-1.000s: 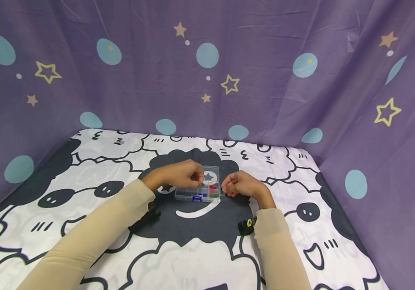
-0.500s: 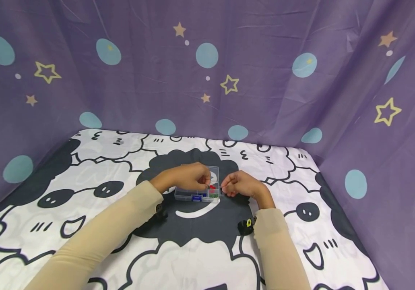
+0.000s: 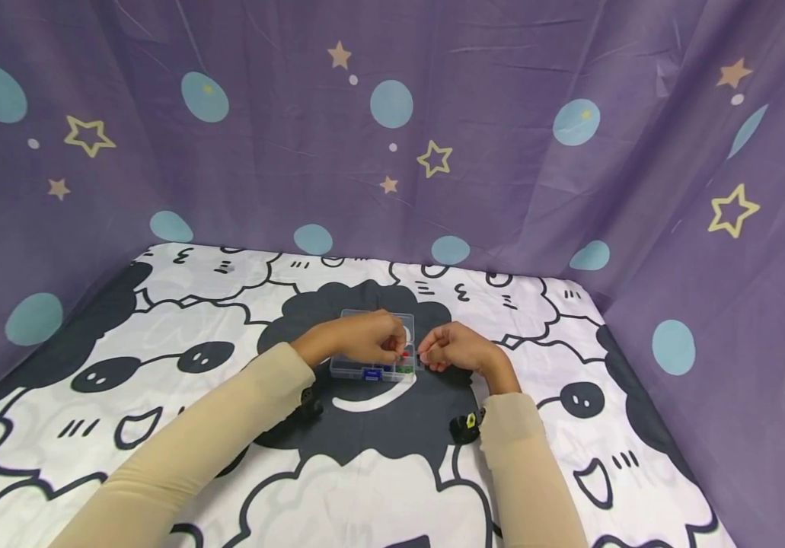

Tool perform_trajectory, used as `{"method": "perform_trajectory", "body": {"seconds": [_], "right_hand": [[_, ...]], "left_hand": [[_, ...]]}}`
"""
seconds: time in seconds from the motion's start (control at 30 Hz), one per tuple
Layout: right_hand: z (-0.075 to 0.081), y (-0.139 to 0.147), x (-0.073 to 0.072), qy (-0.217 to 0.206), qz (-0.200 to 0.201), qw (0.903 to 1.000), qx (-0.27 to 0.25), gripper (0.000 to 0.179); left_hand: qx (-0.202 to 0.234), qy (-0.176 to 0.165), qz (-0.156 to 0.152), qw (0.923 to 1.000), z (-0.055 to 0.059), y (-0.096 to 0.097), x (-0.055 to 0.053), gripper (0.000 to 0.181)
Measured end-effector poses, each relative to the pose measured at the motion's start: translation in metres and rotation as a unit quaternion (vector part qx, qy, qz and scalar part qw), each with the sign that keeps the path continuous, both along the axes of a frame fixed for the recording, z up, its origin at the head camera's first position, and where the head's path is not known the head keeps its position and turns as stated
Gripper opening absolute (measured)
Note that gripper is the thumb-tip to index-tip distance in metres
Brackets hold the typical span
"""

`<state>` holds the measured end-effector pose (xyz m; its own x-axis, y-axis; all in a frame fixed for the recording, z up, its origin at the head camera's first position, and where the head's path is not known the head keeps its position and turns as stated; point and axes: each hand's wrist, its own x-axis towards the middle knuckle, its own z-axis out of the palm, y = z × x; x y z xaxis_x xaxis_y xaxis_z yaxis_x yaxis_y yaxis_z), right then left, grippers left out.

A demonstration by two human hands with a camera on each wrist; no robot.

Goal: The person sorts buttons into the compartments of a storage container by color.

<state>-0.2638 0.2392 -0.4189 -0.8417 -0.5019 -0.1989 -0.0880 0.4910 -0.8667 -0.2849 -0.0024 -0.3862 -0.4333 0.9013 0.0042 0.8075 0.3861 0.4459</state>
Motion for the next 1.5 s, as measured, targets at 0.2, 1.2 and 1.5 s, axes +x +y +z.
{"method": "perform_trajectory", "body": {"seconds": [0.2, 1.2, 1.5], "right_hand": [[0.0, 0.0, 0.0, -0.001, 0.001, 1.0, 0.001, 0.018], [-0.001, 0.0, -0.001, -0.003, -0.004, 1.0, -0.001, 0.016], [-0.002, 0.001, -0.001, -0.001, -0.005, 1.0, -0.001, 0.016]], "left_hand": [[-0.005, -0.002, -0.012, 0.9999, -0.001, 0.004, 0.0, 0.016], [0.025, -0.005, 0.033, 0.9991, 0.001, -0.033, -0.005, 0.016], [0.022, 0.009, 0.058, 0.998, 0.007, -0.057, -0.009, 0.017]]}}
